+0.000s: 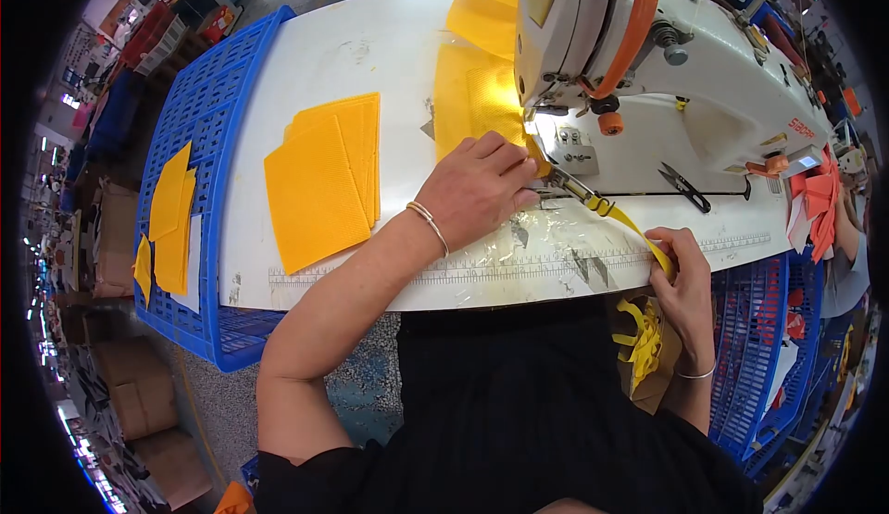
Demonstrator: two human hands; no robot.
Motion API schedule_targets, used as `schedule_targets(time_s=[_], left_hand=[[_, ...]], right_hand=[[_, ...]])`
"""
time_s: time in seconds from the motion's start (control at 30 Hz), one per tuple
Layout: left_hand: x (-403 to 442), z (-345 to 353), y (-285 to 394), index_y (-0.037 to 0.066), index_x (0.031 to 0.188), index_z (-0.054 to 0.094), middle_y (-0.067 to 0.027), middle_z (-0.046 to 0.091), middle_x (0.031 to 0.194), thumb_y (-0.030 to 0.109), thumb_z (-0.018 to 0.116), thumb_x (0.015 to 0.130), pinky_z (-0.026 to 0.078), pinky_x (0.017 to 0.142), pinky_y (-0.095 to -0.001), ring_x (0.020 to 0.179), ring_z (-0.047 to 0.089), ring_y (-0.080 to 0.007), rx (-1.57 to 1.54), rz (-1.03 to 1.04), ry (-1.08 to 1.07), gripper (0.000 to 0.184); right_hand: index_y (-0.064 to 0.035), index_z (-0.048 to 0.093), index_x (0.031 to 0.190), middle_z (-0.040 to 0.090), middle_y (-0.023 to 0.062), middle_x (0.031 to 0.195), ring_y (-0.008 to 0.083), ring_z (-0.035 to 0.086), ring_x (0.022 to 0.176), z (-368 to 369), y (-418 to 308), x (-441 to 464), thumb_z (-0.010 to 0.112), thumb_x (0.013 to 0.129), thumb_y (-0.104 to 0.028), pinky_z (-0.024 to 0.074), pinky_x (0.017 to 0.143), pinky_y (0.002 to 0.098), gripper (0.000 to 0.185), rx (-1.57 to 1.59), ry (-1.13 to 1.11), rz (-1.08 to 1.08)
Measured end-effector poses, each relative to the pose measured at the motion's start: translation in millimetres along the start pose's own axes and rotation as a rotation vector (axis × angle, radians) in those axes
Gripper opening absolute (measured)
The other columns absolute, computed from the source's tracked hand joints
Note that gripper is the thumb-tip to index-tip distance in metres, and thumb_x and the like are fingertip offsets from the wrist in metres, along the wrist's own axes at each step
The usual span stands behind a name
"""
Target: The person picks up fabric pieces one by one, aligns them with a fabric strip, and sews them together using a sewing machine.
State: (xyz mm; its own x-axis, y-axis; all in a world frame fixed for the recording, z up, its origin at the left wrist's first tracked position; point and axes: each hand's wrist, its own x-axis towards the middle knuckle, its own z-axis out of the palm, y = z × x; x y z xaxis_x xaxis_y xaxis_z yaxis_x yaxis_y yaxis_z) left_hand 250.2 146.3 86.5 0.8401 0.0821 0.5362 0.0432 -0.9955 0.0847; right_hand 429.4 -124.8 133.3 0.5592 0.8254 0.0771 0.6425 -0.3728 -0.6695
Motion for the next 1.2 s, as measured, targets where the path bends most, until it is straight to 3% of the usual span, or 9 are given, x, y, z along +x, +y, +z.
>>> schedule_targets(time_s=[0.3,0.8,0.93,1.1,1.17,1.2], left_hand=[[3.3,1.9,-7.0,0.006,0.116,0.065,-0.0043,0.06,0.109,0.031,0.064,0.095,0.043,0.086,-0.0321,0.101,0.053,-0.0215,0.073,-0.018,0.008,0.032],[2.2,6.3,-7.6,0.004,0.126,0.061,-0.007,0.059,0.133,0.036,0.061,0.097,0.042,0.098,-0.0338,0.112,0.055,-0.0235,0.092,-0.086,-0.082,0.043],[-5.6,-19.0,-11.7,0.003,0.124,0.063,-0.0081,0.061,0.131,0.031,0.066,0.094,0.043,0.102,-0.0338,0.111,0.055,-0.0254,-0.082,-0.09,-0.057,0.041],[-58.9,-132.9,-41.5,0.005,0.118,0.068,-0.0085,0.064,0.127,0.024,0.072,0.089,0.045,0.101,-0.0329,0.112,0.056,-0.025,-0.188,-0.535,0.047,0.034],[-100.4,-127.9,-52.3,0.009,0.109,0.073,-0.0079,0.068,0.119,0.018,0.078,0.084,0.048,0.097,-0.0328,0.11,0.057,-0.0245,-0.002,-0.861,0.028,0.027],[-113.5,-125.0,-53.4,0.009,0.109,0.073,-0.0079,0.068,0.119,0.018,0.078,0.084,0.048,0.097,-0.0328,0.11,0.057,-0.0245,0.009,-0.867,0.025,0.027]], right_hand=[[-0.0016,0.063,0.113,0.054,0.0069,0.097,0.0164,0.049,0.082,0.3,-1.0,0.3,0.056,0.08,0.012,0.0428,0.072,0.0253,0.036,0.01,-0.01,-0.007],[-0.0019,0.063,0.113,0.053,0.0058,0.096,0.0157,0.047,0.08,-0.7,2.4,-1.2,0.055,0.078,0.012,0.0412,0.072,0.0247,0.039,0.009,-0.017,-0.016],[-0.0021,0.062,0.115,0.054,0.006,0.097,0.0153,0.046,0.08,-1.5,4.8,0.9,0.053,0.078,0.012,0.0407,0.072,0.0243,0.041,0.044,-0.044,-0.01],[-0.0019,0.06,0.117,0.056,0.0073,0.098,0.0183,0.049,0.08,0.9,4.8,-1.8,0.053,0.077,0.013,0.0435,0.076,0.0268,0.043,0.055,-0.041,0.002],[-0.0023,0.06,0.118,0.056,0.0072,0.098,0.0177,0.048,0.08,5.9,11.4,0.5,0.052,0.078,0.012,0.043,0.075,0.0263,0.043,0.072,-0.052,-0.032],[-0.0026,0.06,0.119,0.056,0.0071,0.098,0.017,0.048,0.08,5.7,15.8,1.4,0.052,0.079,0.012,0.0425,0.075,0.0258,0.043,0.061,-0.049,-0.053]])
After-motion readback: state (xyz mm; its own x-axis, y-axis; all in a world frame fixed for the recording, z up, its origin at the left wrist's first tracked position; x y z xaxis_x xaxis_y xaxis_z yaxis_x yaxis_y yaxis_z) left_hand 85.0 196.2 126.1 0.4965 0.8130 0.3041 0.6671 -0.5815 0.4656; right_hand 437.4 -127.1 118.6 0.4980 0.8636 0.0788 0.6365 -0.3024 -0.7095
